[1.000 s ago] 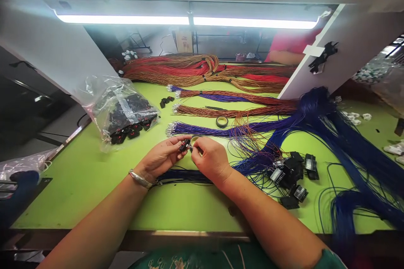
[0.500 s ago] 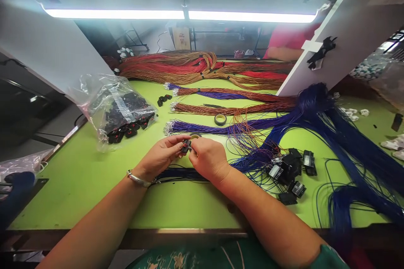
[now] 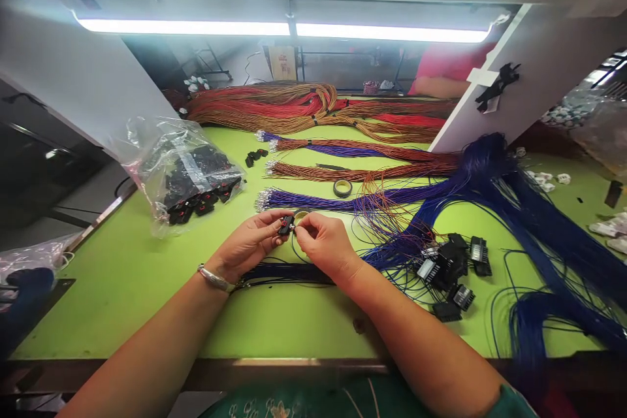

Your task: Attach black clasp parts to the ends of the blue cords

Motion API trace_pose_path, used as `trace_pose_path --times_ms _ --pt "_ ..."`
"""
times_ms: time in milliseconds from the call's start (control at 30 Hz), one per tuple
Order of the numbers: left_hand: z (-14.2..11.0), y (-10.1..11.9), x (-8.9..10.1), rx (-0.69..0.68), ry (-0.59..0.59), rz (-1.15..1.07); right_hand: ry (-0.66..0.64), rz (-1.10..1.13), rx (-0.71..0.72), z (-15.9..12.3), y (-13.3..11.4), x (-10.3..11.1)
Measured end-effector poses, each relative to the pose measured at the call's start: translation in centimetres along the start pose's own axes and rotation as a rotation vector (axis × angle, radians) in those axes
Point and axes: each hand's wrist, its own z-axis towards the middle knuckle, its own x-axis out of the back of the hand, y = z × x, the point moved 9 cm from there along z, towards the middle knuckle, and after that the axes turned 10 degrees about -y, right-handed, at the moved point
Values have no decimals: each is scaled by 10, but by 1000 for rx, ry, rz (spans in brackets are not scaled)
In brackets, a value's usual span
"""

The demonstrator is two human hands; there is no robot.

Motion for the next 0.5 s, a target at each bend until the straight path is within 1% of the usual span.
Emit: trace_pose_path --times_ms 133,300,400,500 --pt "1 3 3 -30 13 128 16 -256 145 -3 -13 1" --pt "1 4 7 -60 14 253 -9 -524 215 -5 -18 -7" --pt "0 4 6 -40 1 344 -21 -622 254 -6 -21 -13" --pt "-1 8 4 -48 14 427 -39 -622 247 -4 -18 -15"
